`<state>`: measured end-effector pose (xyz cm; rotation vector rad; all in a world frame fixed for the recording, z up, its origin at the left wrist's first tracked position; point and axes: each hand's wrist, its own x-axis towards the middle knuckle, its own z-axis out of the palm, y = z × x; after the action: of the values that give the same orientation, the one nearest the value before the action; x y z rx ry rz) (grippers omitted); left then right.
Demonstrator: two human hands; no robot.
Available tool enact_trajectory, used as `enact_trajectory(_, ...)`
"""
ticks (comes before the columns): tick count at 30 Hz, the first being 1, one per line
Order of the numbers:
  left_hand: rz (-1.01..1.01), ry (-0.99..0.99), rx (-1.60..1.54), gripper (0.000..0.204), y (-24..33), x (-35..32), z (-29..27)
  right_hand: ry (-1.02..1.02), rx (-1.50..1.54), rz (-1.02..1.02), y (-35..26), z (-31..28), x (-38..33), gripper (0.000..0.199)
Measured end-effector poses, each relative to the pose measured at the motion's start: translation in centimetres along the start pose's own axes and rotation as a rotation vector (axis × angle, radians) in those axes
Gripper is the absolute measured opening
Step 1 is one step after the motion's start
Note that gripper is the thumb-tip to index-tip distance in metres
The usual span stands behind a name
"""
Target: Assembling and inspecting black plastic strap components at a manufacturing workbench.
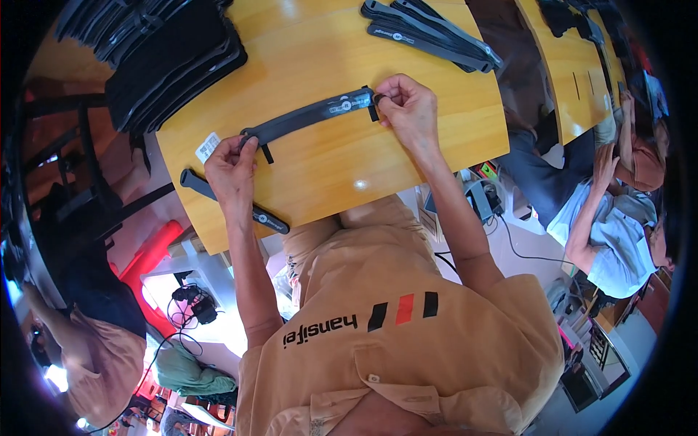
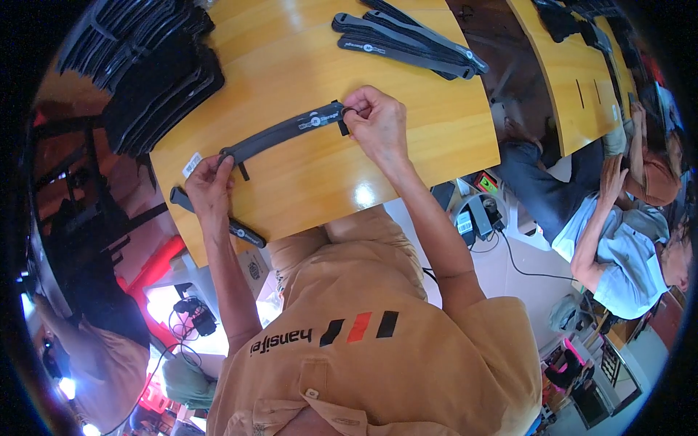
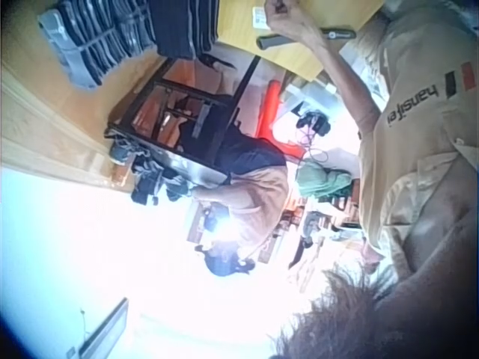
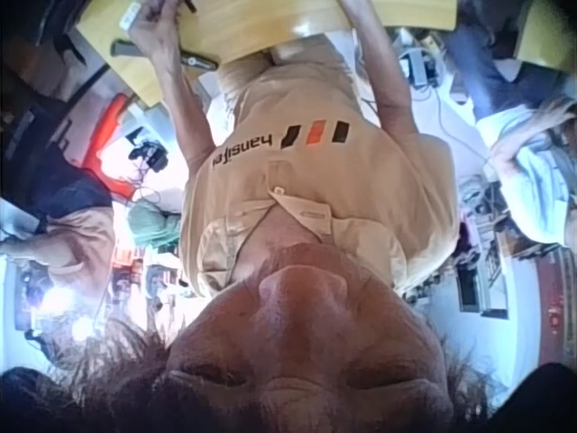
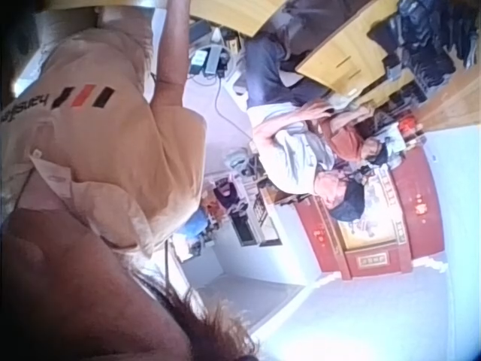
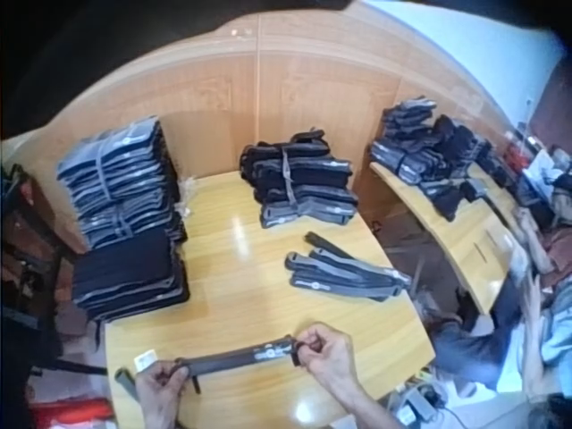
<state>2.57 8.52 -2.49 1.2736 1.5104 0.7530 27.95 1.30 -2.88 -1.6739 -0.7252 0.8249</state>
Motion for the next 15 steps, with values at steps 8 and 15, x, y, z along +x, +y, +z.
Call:
enact_trajectory(8,0.002,0.005,0.029,0.014,0.99,-0.39,0.1,0.009,-0.047,-0.008,-0.21,-0.05,-0.07,0.011)
enact_trajectory(15,0.0,0.011,0.047,0.014,0.8,-0.41,0.06,0.017,-0.065,0.008,-0.38,0.03,-0.22,0.009)
